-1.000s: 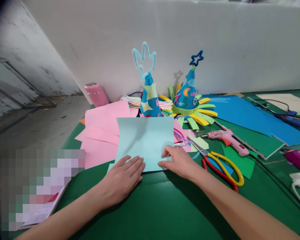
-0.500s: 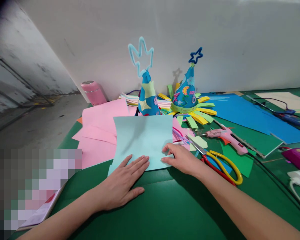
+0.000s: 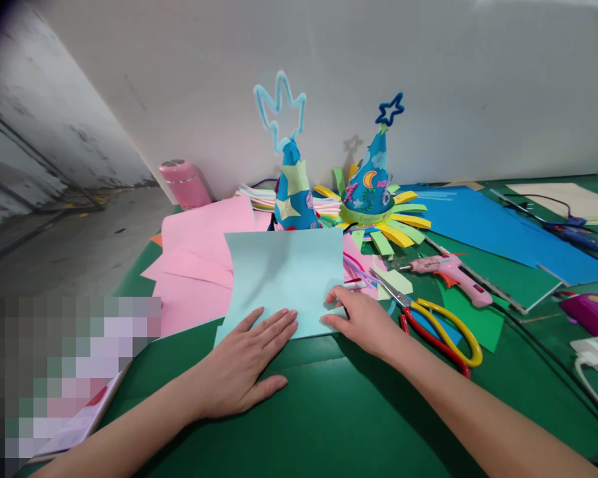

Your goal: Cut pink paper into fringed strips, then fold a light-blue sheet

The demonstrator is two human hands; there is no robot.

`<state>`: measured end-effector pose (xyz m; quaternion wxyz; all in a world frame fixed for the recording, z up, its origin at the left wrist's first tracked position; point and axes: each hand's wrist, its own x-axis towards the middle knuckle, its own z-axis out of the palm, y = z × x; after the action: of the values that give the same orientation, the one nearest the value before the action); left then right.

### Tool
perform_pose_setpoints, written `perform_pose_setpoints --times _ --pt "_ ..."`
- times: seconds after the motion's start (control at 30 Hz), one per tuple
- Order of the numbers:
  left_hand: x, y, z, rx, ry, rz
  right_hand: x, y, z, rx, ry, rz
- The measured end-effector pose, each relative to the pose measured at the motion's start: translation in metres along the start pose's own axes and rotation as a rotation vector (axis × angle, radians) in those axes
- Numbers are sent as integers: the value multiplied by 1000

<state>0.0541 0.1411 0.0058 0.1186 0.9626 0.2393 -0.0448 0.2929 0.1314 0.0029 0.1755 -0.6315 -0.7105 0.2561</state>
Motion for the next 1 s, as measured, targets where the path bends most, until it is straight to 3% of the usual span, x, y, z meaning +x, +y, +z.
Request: perform_pose_setpoints --times 1.0 --pt "2 -3 1 1 16 13 -8 0 5 -35 60 -25"
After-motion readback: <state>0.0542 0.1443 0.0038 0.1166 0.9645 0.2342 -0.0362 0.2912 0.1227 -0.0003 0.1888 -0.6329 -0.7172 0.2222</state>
